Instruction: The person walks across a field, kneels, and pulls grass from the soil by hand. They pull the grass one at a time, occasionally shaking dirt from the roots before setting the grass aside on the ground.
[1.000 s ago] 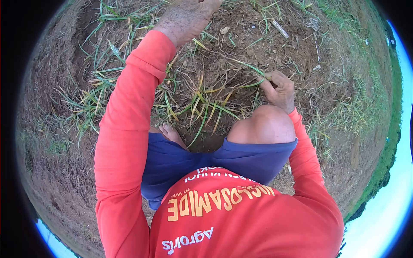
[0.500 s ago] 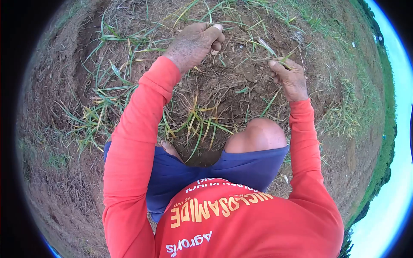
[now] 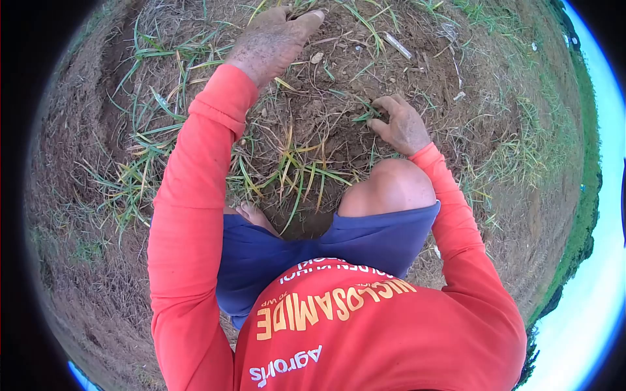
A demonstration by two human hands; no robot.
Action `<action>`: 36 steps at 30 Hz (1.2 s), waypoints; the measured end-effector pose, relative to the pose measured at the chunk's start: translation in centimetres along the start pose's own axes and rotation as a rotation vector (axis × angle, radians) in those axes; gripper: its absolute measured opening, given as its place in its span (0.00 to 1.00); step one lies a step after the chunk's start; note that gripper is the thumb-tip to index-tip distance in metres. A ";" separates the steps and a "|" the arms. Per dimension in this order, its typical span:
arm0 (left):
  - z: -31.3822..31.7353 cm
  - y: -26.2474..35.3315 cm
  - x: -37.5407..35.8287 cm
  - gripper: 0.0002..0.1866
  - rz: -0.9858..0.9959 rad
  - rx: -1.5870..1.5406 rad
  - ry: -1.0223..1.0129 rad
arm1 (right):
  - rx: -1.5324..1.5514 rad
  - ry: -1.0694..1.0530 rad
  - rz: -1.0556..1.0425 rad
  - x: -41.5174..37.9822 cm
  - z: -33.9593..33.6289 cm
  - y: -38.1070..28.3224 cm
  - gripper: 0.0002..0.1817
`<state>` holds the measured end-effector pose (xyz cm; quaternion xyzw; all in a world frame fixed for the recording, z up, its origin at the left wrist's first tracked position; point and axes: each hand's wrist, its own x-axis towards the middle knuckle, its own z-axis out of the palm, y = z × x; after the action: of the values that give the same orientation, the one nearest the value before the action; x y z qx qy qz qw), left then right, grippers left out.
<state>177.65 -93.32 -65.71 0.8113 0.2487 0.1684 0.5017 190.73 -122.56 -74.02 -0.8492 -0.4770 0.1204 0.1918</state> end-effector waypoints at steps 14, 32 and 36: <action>-2.1 2.4 -0.4 0.23 0.060 -0.068 -0.145 | -0.048 0.298 0.027 0.2 3.5 1.8 0.06; 0.0 1.0 0.7 0.26 -0.057 -0.087 -0.203 | 0.762 0.280 0.406 1.7 -11.0 -3.4 0.10; 2.7 0.5 -1.2 0.23 0.019 -0.226 -0.343 | 0.876 0.182 0.327 4.0 -9.9 -5.4 0.10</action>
<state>178.22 -96.15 -66.49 0.7690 0.1314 0.0591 0.6228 192.51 -118.72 -62.90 -0.7595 -0.2229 0.2637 0.5514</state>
